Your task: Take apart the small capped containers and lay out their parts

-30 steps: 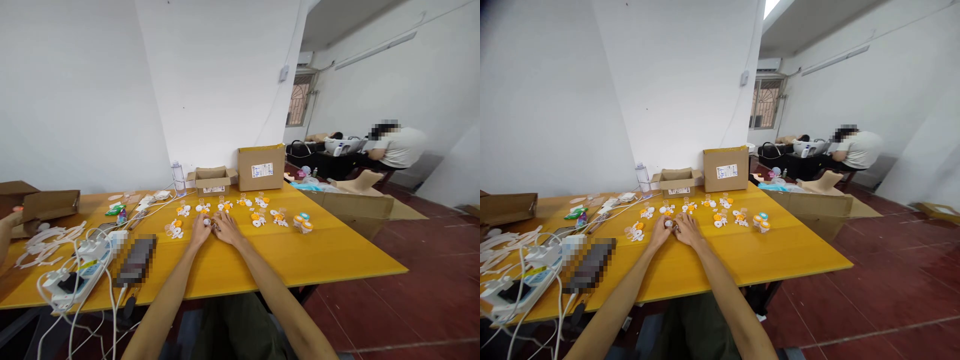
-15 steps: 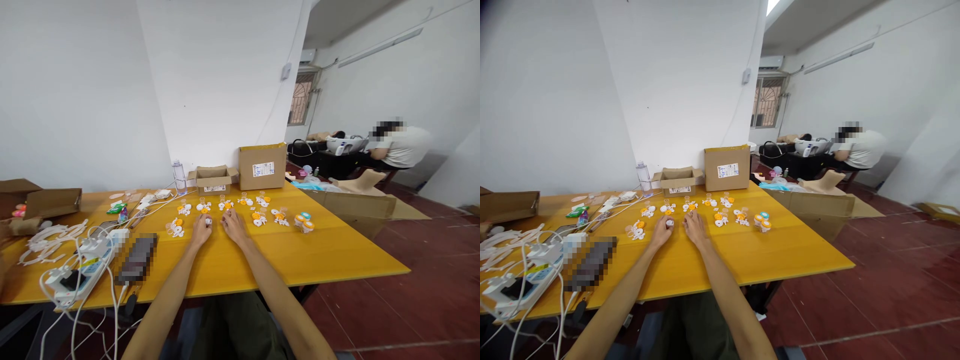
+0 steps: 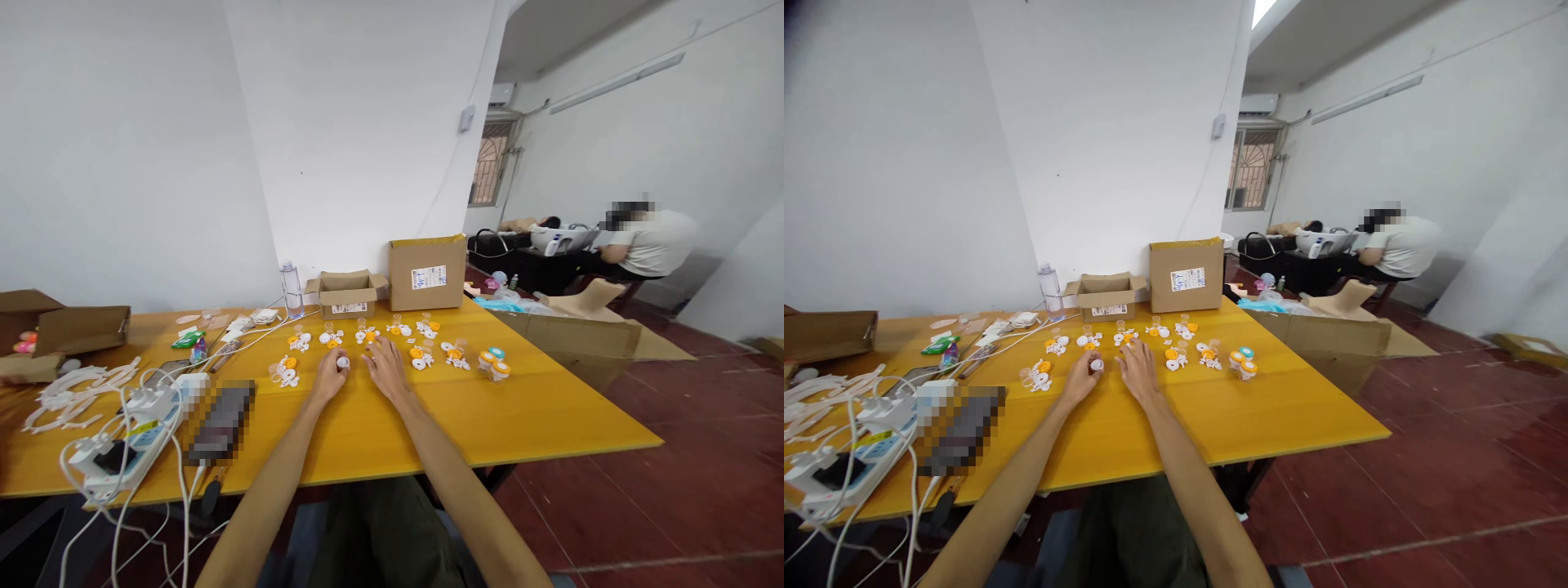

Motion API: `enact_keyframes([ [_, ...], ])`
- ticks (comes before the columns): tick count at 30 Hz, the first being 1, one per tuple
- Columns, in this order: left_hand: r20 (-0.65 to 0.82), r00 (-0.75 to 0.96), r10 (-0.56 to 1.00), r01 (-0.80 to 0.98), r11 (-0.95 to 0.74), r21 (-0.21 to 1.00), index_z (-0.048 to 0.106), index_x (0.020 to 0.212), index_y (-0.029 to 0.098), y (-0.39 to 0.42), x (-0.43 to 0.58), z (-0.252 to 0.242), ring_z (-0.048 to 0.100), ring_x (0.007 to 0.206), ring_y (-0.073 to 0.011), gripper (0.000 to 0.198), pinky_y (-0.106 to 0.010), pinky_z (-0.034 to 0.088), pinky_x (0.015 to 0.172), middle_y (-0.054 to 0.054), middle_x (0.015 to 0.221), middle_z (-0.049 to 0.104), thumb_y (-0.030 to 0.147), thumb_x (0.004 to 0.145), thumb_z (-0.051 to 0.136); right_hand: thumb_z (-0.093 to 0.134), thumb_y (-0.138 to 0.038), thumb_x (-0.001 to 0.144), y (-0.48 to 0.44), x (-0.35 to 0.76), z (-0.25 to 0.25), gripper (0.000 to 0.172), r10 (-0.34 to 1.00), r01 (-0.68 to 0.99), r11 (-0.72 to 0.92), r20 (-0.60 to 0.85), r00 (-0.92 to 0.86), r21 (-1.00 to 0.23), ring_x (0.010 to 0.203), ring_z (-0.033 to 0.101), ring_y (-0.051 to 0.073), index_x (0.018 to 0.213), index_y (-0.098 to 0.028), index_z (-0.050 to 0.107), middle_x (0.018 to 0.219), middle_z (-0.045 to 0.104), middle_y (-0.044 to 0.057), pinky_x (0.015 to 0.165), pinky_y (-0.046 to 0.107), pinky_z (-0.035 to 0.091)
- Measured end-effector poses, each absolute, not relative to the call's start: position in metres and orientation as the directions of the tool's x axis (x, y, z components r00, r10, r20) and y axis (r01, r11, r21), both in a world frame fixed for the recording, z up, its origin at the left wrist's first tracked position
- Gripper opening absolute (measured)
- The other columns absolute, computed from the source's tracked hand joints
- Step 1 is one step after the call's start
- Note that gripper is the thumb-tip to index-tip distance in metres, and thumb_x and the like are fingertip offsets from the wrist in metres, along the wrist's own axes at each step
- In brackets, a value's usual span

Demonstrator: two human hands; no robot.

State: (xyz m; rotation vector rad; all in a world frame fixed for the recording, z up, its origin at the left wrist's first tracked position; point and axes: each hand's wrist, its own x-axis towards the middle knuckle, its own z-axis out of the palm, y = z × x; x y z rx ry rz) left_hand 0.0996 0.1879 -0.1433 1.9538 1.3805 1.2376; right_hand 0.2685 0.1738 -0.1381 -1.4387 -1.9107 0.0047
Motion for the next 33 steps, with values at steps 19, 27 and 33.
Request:
enact_keyframes([
  [19,0.366,0.157,0.918,0.299,-0.397,0.868,0.062,0.096,0.021,0.187,0.103,-0.141,0.070,0.085,-0.0202,0.026,-0.034,0.057,0.080,-0.004,0.093,0.073,0.024,0.071,0.070,0.053,-0.009,0.081,0.158,0.249,-0.136,0.039,0.875,0.719,0.462,0.401,-0.272,-0.520,0.108,0.058,0.022,0.117,-0.024,0.057,0.113,0.065,0.007,0.093,0.036,0.045],
  [27,0.335,0.173,0.926,0.180,-0.364,0.914,0.062,0.096,0.019,0.189,0.103,-0.141,0.069,0.089,-0.0195,0.033,-0.034,0.056,0.082,-0.006,0.098,0.070,0.028,0.068,0.077,0.053,-0.010,0.082,0.165,0.250,-0.141,0.034,0.898,0.709,0.411,0.387,-0.208,-0.573,0.103,0.061,0.022,0.113,-0.023,0.057,0.106,0.067,0.006,0.088,0.035,0.048],
  [33,0.306,0.122,0.944,0.168,-0.323,0.931,0.064,0.095,0.018,0.192,0.100,-0.144,0.069,0.084,-0.0182,0.036,-0.031,0.057,0.076,-0.006,0.101,0.070,0.029,0.065,0.079,0.060,-0.017,0.083,0.170,0.250,-0.150,0.031,0.892,0.645,0.427,0.414,-0.184,-0.634,0.095,0.065,0.020,0.113,-0.026,0.055,0.100,0.069,0.003,0.084,0.033,0.050],
])
